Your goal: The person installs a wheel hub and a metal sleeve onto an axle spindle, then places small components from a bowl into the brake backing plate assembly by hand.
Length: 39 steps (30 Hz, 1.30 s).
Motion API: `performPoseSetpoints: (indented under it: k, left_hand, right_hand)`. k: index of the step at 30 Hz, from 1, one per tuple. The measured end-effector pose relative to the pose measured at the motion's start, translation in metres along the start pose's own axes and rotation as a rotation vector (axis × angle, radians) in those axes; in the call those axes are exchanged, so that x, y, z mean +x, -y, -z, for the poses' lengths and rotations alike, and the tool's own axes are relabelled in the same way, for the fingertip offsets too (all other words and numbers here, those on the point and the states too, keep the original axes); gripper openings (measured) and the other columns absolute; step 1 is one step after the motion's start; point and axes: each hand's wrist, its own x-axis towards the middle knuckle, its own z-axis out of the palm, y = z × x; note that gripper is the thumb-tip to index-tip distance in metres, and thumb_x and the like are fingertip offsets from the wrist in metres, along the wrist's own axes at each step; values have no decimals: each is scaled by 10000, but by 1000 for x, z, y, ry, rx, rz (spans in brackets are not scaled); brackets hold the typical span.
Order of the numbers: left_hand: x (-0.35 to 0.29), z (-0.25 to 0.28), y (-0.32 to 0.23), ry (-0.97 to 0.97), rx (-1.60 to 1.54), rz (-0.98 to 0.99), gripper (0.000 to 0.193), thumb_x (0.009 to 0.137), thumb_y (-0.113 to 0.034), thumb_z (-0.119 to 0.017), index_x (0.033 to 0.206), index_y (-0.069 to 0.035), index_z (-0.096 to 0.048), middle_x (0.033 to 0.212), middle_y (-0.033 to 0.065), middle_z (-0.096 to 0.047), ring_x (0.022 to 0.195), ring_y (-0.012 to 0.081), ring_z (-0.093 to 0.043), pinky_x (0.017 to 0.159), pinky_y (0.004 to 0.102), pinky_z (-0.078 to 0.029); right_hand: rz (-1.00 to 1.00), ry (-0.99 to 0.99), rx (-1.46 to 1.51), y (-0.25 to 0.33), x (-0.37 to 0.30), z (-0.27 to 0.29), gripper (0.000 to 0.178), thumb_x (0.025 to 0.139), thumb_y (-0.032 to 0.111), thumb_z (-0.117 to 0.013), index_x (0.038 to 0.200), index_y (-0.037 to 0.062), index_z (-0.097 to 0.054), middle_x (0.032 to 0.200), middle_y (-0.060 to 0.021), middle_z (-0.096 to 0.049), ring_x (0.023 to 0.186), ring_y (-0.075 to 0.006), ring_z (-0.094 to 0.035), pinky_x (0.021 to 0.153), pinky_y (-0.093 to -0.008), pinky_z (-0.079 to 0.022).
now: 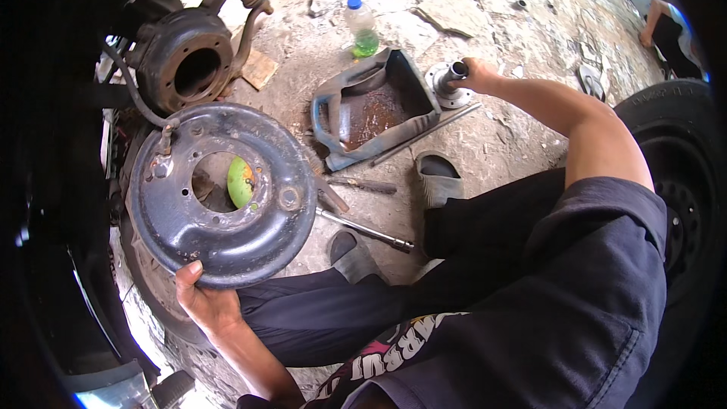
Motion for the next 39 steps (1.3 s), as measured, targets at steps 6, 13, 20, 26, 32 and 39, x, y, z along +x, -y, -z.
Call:
performPoseSetpoints:
  k: [6, 13, 20, 26, 32, 39]
  left_hand:
    - [1, -18, 11, -18, 0, 16, 691, 671, -58, -628, 1342, 34, -492, 1230, 164, -602, 1148, 309, -594, 1052, 462, -468]
    - [4, -20, 19, 25, 29, 32, 622, 716, -90, -630, 1315, 24, -507, 1211, 158, -617, 1127, 299, -613, 1034, 461, -483]
    - [20, -20, 32, 11, 44, 32, 722, 651, -86, -647, 1349, -1, -482, 1218, 142, -585, 1147, 301, -575, 1054, 443, -450]
    - [30, -21, 41, 66, 66, -12, 743, 657, -45, -649, 1373, -15, -451, 1247, 114, -553, 1163, 264, -544, 1035, 413, -437]
    - [28, -18, 43, 61, 54, -30, 806, 659, -7, -656, 1424, -37, -406, 1307, 95, -517, 1214, 247, -503, 1069, 413, -399]
    - [23, -19, 45, 54, 121, -133, 818, 664, 25, -647, 1439, -37, -391, 1330, 100, -512, 1229, 247, -496, 1082, 407, -385]
  right_hand:
    - [-290, -20, 362, -3, -4, -35, 982, 662, 511, -895, 1377, 14, -440, 1286, -168, -599, 1209, -253, -563, 1043, -385, -445]
    - [-369, -28, 440, 14, -4, -34, 1043, 668, 607, -843, 1400, 20, -389, 1266, -212, -571, 1193, -319, -557, 1027, -399, -446]
    - [-254, -201, 259, 9, 3, -22, 1003, 722, 524, -839, 1421, -11, -358, 1272, -239, -570, 1217, -327, -552, 1032, -398, -446]
    - [-83, -377, 229, 29, 0, 14, 698, 739, 478, -819, 1237, 38, -603, 1270, -184, -578, 1161, -333, -585, 1013, -400, -463]
    - [67, -416, 318, 108, 5, 50, 698, 729, 446, -820, 1230, 15, -596, 1264, -205, -591, 1184, -295, -595, 1003, -386, -478]
    - [244, -231, 535, 215, -11, 83, 627, 761, 440, -810, 1167, 13, -594, 1163, -213, -641, 1046, -308, -656, 927, -422, -551]
